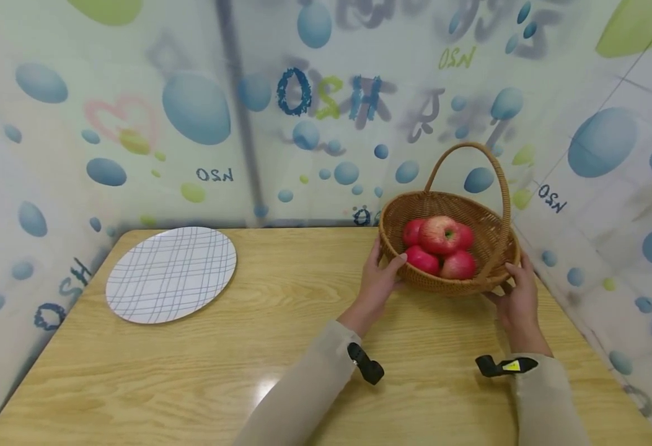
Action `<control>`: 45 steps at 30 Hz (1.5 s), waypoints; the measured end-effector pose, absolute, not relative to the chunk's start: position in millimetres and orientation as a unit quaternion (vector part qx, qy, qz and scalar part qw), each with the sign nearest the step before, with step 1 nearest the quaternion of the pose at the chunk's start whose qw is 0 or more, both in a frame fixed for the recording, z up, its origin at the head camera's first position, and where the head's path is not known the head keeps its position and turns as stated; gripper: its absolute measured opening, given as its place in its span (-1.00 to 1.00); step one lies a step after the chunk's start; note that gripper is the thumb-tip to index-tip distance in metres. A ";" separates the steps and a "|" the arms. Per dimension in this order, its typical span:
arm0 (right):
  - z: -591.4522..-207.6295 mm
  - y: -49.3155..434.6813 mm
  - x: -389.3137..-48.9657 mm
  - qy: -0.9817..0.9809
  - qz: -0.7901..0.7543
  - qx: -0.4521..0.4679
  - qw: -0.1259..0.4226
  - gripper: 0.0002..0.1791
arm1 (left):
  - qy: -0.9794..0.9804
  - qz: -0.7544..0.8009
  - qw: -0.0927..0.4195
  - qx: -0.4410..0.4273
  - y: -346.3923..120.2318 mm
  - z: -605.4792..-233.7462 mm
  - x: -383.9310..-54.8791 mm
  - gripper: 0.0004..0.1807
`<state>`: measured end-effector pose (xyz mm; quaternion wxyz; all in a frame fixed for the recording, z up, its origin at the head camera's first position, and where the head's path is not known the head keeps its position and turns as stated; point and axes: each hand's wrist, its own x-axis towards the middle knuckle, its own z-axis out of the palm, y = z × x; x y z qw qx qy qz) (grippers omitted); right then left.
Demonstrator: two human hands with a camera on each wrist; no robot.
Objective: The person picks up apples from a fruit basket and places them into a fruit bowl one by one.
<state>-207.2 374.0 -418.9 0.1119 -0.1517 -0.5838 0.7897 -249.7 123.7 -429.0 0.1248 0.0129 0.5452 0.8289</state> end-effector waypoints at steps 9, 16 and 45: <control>-413.9 357.0 -203.3 -0.578 0.799 -0.141 0.084 -0.34 | 0.529 0.840 0.120 0.008 105.1 -435.9 -248.5 -0.13; -415.6 336.4 -206.5 -0.577 0.801 -0.138 0.077 -0.35 | 0.542 0.833 0.107 -0.002 85.4 -435.3 -248.9 -0.14; -412.2 277.0 -207.2 -0.581 0.804 -0.123 0.037 -0.27 | 0.580 0.811 0.081 -0.007 17.0 -420.5 -254.1 -0.19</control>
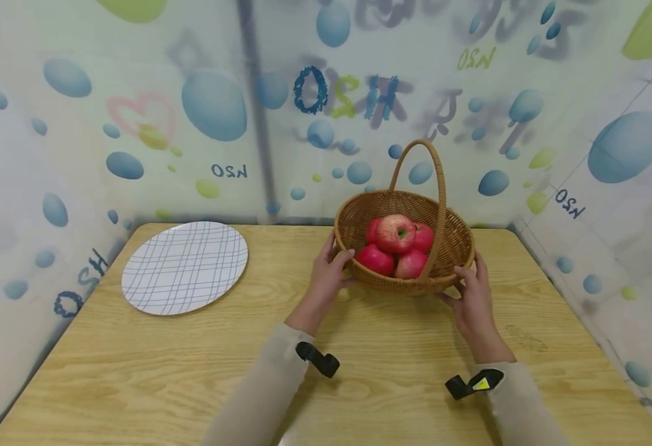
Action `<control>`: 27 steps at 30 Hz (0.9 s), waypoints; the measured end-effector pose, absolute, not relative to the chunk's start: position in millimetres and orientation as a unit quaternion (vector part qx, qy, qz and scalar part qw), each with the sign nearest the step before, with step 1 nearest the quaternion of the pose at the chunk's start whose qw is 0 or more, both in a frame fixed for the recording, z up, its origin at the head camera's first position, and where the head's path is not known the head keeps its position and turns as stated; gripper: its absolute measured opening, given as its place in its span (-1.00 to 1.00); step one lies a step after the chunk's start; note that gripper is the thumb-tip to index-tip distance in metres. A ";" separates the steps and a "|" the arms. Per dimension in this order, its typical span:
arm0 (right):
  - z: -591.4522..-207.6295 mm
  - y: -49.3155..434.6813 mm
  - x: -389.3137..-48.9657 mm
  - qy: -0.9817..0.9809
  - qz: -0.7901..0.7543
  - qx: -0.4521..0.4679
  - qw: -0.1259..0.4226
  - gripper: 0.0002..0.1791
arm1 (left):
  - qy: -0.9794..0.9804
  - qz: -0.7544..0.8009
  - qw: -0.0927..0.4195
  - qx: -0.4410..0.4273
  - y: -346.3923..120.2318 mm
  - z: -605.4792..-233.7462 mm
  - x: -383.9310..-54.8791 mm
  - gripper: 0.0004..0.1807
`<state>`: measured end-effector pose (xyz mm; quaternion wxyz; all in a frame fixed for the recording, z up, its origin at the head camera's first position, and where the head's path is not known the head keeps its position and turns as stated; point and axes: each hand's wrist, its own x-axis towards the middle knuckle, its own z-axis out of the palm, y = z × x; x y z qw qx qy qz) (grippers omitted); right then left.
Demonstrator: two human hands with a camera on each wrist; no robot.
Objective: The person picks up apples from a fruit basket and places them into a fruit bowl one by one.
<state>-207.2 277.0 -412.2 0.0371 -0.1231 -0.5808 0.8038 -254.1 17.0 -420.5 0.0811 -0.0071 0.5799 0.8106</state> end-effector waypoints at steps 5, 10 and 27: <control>-412.0 270.1 -206.2 -0.585 0.801 -0.124 0.040 -0.27 | 0.583 0.807 0.089 -0.013 9.7 -417.4 -256.1 -0.20; -410.3 266.4 -205.0 -0.581 0.803 -0.129 0.037 -0.26 | 0.586 0.805 0.094 -0.023 5.1 -417.1 -257.1 -0.19; -403.4 307.4 -224.0 -0.595 0.797 -0.087 -0.059 -0.29 | 0.566 0.818 0.095 -0.029 -3.2 -413.5 -257.5 -0.18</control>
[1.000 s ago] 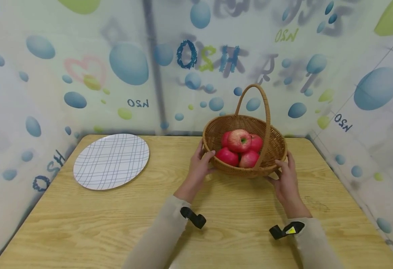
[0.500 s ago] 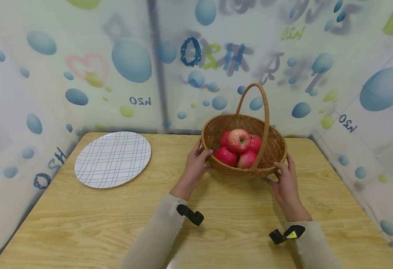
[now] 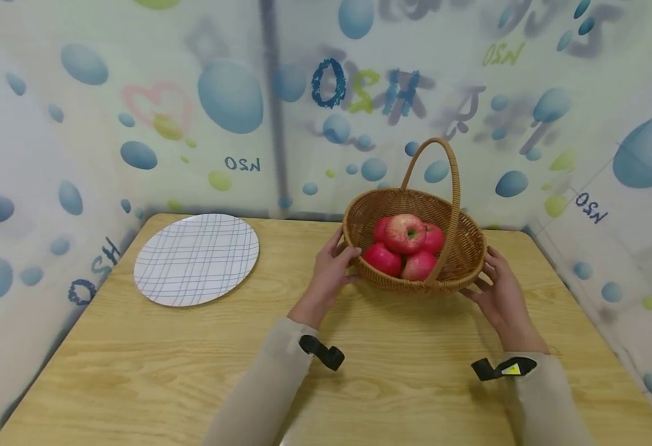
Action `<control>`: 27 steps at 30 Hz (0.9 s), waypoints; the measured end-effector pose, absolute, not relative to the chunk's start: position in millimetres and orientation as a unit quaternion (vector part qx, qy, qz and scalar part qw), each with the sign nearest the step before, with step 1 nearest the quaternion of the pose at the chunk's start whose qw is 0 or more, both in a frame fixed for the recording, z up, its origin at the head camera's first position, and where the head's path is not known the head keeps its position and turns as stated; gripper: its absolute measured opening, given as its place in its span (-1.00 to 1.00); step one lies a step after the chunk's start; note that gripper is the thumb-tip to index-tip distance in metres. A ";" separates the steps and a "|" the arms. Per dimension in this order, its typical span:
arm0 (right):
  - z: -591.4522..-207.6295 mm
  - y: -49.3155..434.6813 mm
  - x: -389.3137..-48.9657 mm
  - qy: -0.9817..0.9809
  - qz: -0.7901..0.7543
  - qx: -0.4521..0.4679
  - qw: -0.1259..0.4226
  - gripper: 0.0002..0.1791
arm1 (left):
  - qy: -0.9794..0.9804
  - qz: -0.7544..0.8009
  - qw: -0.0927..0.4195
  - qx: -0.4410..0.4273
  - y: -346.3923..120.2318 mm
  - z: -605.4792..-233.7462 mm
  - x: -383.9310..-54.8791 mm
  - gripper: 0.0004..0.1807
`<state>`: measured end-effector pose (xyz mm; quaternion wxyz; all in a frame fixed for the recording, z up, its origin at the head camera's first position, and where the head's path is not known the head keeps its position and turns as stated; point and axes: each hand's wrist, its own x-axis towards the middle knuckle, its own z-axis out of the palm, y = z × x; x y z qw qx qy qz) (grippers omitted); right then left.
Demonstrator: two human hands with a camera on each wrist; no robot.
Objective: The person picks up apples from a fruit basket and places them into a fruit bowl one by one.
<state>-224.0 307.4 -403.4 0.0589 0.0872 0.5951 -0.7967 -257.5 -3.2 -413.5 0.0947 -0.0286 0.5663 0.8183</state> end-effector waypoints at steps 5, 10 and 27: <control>-407.0 307.0 -241.9 0.568 -0.815 0.067 0.089 -0.32 | 0.561 0.823 0.080 -0.035 -8.8 -413.2 -259.3 -0.20; -407.4 309.7 -245.9 0.560 -0.821 0.072 0.084 -0.36 | 0.569 0.817 0.083 -0.033 -10.4 -409.3 -259.2 -0.22; -407.9 303.4 -250.1 0.597 -0.796 0.059 0.078 -0.36 | 0.792 0.607 -0.042 0.051 -18.7 -383.8 -264.8 -0.15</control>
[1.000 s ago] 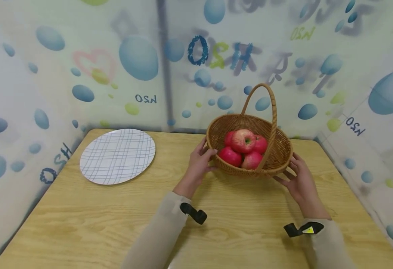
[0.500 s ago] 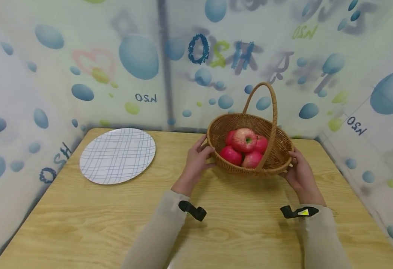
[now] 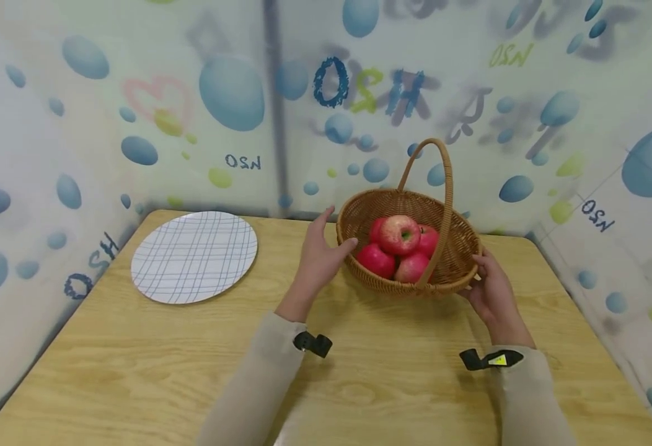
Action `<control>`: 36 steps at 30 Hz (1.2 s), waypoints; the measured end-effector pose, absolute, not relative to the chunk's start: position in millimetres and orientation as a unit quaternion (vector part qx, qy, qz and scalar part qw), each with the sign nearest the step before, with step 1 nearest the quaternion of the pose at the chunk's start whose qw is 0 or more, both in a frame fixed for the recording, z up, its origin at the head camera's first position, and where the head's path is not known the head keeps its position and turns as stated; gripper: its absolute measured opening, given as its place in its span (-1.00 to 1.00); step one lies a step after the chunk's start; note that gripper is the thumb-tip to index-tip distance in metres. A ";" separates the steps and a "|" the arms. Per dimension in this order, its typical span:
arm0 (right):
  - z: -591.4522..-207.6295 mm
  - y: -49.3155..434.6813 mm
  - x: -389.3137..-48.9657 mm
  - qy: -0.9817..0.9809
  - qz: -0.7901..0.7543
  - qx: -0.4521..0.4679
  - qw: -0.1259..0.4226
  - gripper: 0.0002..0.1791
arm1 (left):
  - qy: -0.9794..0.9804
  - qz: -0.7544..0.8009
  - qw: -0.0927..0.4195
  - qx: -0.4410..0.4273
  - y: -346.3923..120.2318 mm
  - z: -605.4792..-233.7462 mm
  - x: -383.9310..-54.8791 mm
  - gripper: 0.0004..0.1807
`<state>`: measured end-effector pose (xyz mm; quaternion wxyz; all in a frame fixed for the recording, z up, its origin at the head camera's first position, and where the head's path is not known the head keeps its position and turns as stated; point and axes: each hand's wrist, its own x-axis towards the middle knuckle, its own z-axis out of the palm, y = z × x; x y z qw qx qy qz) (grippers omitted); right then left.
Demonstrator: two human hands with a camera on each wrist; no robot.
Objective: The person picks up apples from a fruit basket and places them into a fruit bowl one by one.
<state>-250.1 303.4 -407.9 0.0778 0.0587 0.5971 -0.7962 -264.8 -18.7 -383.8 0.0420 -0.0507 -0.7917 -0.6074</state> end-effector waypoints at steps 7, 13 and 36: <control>-410.2 306.7 -249.7 0.617 -0.782 0.050 0.074 -0.36 | -0.873 -0.441 0.077 -0.194 -1.9 -358.6 -273.3 -0.10; -411.0 305.6 -250.0 0.622 -0.779 0.049 0.065 -0.35 | -0.919 -0.265 0.073 -0.284 11.9 -339.5 -286.1 -0.08; -411.4 301.1 -249.5 0.614 -0.783 0.077 0.064 -0.34 | -0.903 -0.135 -0.127 -0.388 42.1 -318.9 -334.0 -0.02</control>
